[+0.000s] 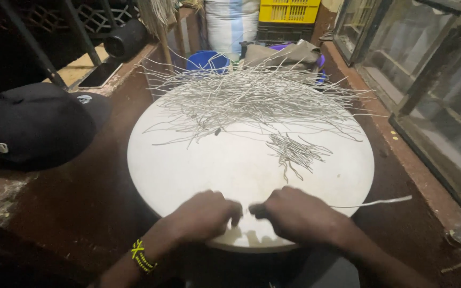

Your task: The person sits and uses both hands to separate thin white fibers from a larger pile on a white circular surface. They repeatedly pick up small bundles, pull them apart, and place the separated strands back onto the surface.

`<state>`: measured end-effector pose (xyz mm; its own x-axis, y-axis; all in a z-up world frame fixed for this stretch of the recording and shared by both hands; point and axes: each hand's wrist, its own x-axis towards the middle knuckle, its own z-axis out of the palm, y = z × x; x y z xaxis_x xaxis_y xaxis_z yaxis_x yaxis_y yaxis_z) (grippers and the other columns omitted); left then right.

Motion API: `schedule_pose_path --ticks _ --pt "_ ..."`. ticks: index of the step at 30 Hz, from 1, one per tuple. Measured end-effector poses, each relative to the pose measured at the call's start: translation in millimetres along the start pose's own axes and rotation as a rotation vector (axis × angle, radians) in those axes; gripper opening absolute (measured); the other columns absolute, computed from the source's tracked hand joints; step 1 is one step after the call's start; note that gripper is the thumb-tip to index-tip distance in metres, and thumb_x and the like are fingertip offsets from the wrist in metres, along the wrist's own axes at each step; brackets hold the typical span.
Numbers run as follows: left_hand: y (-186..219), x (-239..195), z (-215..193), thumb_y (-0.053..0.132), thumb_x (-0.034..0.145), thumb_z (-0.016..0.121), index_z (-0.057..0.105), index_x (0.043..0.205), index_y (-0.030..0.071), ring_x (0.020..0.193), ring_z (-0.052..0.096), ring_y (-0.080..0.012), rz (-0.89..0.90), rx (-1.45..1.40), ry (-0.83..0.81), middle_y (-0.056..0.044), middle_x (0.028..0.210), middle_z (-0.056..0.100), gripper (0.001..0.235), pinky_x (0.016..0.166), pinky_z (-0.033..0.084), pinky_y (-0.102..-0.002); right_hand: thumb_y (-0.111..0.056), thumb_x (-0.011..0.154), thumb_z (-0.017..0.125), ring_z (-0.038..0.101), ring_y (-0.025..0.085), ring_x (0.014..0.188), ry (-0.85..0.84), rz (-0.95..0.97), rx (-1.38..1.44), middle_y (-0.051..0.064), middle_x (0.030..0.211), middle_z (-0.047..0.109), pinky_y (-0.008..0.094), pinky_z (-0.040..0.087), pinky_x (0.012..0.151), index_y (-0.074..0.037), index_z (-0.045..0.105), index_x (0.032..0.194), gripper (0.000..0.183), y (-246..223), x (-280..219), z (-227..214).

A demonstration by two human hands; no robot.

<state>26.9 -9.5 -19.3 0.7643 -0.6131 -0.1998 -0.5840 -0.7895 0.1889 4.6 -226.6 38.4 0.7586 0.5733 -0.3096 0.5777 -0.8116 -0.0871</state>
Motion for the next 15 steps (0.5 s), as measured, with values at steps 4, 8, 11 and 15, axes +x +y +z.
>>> schedule_pose_path --ticks 4,8,11,15 --pt "3.7 -14.4 -10.5 0.017 0.086 0.052 0.066 0.105 0.029 0.073 0.065 -0.0418 -0.076 -0.044 0.260 -0.013 0.075 0.067 0.026 0.064 0.045 -0.055 -0.007 0.089 0.050 0.072 0.034 0.069 0.409 -0.292 0.153 0.012 0.079 0.078 0.044 0.049 0.064 -0.024 0.073 0.114 0.037 19.9 -3.4 0.4" --pt "25.0 -24.2 -31.4 0.007 0.094 0.051 0.062 0.091 0.019 0.051 0.055 -0.0276 0.133 -0.444 0.728 -0.006 0.065 0.064 0.017 0.056 0.042 -0.038 -0.005 0.087 0.064 0.077 0.016 0.071 0.802 -0.341 0.504 0.003 0.093 0.085 0.028 0.057 0.064 -0.015 0.072 0.125 0.040 18.4 -1.3 9.3" --pt "51.6 -16.8 -33.2 0.016 0.103 0.046 0.058 0.086 0.013 0.048 0.044 -0.0137 0.173 -0.889 0.890 0.000 0.061 0.050 0.020 0.049 0.036 -0.029 -0.021 0.099 0.060 0.051 0.007 0.052 0.907 -0.406 0.994 -0.001 0.071 0.058 0.023 0.041 0.047 -0.008 0.070 0.108 0.019 -6.1 0.2 10.9" --pt "78.2 -10.8 -35.0 0.032 0.110 0.042 0.055 0.080 0.011 0.050 0.034 -0.0054 0.218 -1.249 0.957 0.002 0.062 0.042 0.038 0.046 0.030 -0.024 -0.027 0.107 0.049 0.035 0.009 0.051 0.993 -0.308 1.210 -0.001 0.060 0.039 0.025 0.030 0.044 -0.007 0.063 0.092 0.029 -32.0 -3.4 16.9"
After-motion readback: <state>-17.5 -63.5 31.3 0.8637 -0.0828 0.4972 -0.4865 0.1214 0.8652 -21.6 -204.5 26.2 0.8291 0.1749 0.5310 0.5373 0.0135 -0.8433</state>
